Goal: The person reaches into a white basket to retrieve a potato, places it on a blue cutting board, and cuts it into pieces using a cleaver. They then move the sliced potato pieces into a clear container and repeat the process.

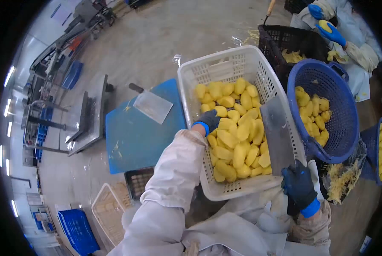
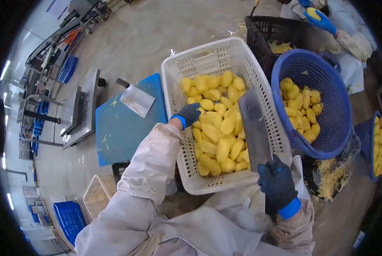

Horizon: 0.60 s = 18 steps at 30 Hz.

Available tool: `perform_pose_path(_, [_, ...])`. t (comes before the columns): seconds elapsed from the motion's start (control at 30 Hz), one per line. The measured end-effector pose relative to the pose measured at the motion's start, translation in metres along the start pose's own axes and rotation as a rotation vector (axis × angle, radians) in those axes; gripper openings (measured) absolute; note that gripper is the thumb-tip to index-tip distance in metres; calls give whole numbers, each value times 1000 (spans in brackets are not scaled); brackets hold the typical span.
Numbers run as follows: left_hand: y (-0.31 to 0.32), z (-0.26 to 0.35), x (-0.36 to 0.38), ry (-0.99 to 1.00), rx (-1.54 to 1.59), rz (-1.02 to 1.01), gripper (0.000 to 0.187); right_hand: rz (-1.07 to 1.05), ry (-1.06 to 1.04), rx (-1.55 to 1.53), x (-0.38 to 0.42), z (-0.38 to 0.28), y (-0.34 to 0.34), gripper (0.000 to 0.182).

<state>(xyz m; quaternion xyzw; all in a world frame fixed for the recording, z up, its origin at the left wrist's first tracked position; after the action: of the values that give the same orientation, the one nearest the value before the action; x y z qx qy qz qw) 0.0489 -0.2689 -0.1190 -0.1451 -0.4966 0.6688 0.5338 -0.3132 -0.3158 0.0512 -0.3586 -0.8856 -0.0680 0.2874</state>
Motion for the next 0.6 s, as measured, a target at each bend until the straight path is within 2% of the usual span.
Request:
perform_pose_path(0.07, [43, -40, -46, -59, -24, -1, 33, 11, 39, -27, -3, 4, -6, 10])
perform_pose_path(0.13, [85, -72, -81, -121, -41, -1, 36, -17, 69, 238, -6, 1, -12, 12])
perform_pose_path(0.2, [99, -80, -92, -238, -236, -7, 37, -17, 72, 283, -12, 0, -17, 12])
perform_pose_path(0.23, [99, -75, -90, -316, -196, -229, 48, -29, 71, 329, -14, 1, -17, 12])
perform_pose_path(0.27, [124, -100, -101, -245, -289, -139, 54, -21, 78, 330, -17, 2, -19, 12])
perform_pose_path(0.33, [126, -89, -97, -264, -500, 140, 58, -49, 223, 225, -17, 6, -21, 17])
perform_pose_path(0.4, [131, -105, -117, -258, -520, 76, 60, 7, 286, 165, -23, 4, -17, 20])
perform_pose_path(0.47, [137, -127, -127, -257, -547, 11, 62, -38, 51, 444, -21, 7, -20, 13])
perform_pose_path(0.53, [147, -144, -137, -125, -249, -167, 64, -42, -17, 484, -19, -5, -18, 15])
perform_pose_path(0.57, [140, -132, -133, -79, -130, -200, 62, -44, -87, 522, -17, -12, -16, 17])
perform_pose_path(0.6, [129, -123, -129, -77, -138, -199, 62, -41, -91, 515, -17, -14, -14, 17])
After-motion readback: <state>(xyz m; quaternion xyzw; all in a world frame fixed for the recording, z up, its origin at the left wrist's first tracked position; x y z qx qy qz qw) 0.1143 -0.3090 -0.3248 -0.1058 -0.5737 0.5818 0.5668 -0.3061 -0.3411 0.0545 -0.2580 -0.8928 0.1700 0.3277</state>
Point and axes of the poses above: each hand's wrist, its own x-axis away from the middle knuckle, its own y-axis out of the palm, z = x × y, the point moved 3 cm from there along -x, towards the middle knuckle, and after that the axes turned 5 degrees about -z, right-handed, at the moved point
